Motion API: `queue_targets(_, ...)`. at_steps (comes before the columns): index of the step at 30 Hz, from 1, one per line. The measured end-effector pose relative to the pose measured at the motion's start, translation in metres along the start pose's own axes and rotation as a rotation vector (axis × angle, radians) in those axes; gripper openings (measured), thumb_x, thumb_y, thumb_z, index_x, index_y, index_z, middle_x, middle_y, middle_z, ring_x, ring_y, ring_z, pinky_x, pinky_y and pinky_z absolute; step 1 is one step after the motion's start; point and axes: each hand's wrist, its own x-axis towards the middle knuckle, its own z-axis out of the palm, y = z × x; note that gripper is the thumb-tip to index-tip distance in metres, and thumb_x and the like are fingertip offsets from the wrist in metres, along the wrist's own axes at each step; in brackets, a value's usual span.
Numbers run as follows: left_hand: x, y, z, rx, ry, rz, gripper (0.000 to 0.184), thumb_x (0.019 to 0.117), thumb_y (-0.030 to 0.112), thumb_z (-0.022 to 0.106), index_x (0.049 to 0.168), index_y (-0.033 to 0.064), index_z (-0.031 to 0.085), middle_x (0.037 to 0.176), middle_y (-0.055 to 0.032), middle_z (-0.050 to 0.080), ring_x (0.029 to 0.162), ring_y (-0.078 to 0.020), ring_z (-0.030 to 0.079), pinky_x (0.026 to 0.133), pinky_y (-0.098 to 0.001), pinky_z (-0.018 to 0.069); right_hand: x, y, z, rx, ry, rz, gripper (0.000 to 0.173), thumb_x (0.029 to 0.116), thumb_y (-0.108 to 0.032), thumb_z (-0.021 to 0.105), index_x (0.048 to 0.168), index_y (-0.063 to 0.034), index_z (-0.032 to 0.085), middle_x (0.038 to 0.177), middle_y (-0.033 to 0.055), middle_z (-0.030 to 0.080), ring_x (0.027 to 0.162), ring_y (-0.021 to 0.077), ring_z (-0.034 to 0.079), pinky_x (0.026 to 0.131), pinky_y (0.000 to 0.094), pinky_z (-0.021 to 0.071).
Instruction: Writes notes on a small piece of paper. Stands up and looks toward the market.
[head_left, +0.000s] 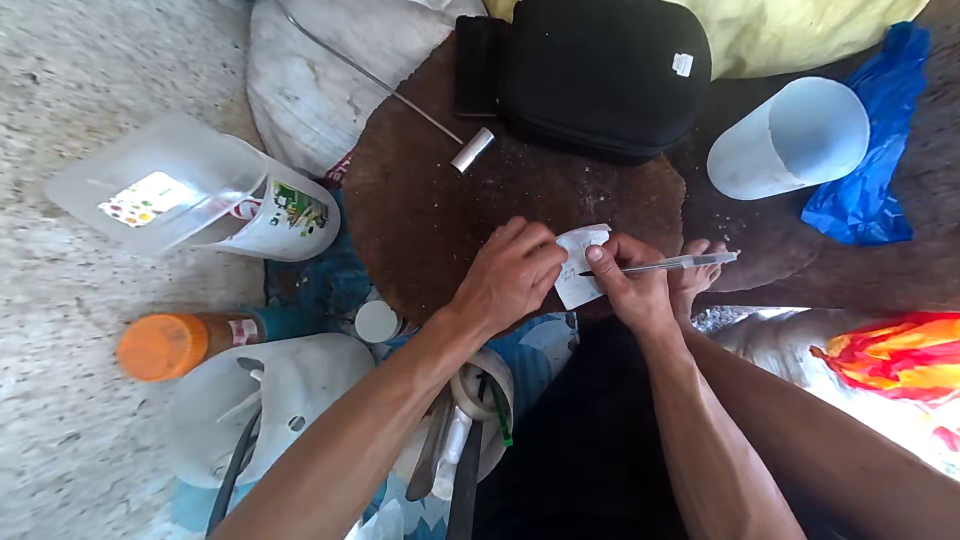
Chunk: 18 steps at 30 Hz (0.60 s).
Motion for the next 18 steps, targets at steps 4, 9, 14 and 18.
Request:
queue_targets(4,-0.016,-0.003,0.008,-0.049,-0.125,-0.067,0.026,0.0969,0.031,0.064,0.114,0.0177,0.077,0.113,-0.0065,0.065,0.107,-0.0240,0.059,0.090,-0.0404,0.0507,-0.002,0.004,-0.003,0.036,0.006,-0.022,0.022,0.0951,-0.025,0.071,0.079,-0.0139,0.060,0.061,-0.0073,0.056,0.048,0.0017,0.050,0.045,0.0186,0.0447)
queue_targets(9,-0.018,-0.004,0.024,0.083,-0.233,-0.143,0.047,0.0892,0.056,0.065,0.125,0.0269,0.071,0.130,-0.0047,0.059,0.122,-0.0289,0.051,0.097,-0.0502,0.0411,-0.001,0.004,-0.004,0.018,-0.023,0.002,0.026,0.0895,-0.027,0.078,0.077,-0.0145,0.059,0.060,-0.0073,0.055,0.047,0.0021,0.050,0.045,0.0188,0.0446)
queue_targets(14,-0.015,-0.002,0.025,0.129,-0.261,-0.169,0.049,0.0861,0.057,0.065,0.125,0.0275,0.070,0.133,-0.0034,0.058,0.125,-0.0278,0.049,0.099,-0.0510,0.0378,0.004,-0.005,-0.006,-0.014,-0.050,0.007,0.022,0.0958,-0.026,0.071,0.081,-0.0133,0.060,0.061,-0.0062,0.056,0.049,0.0026,0.051,0.046,0.0182,0.0447)
queue_targets(18,-0.012,0.002,0.026,0.184,-0.270,-0.203,0.051,0.0869,0.058,0.063,0.127,0.0272,0.068,0.140,-0.0070,0.054,0.130,-0.0314,0.047,0.102,-0.0534,0.0369,0.013,-0.015,-0.005,-0.076,-0.034,-0.028,0.022,0.0952,-0.027,0.072,0.082,-0.0128,0.061,0.062,-0.0072,0.056,0.049,0.0010,0.051,0.045,0.0171,0.0447)
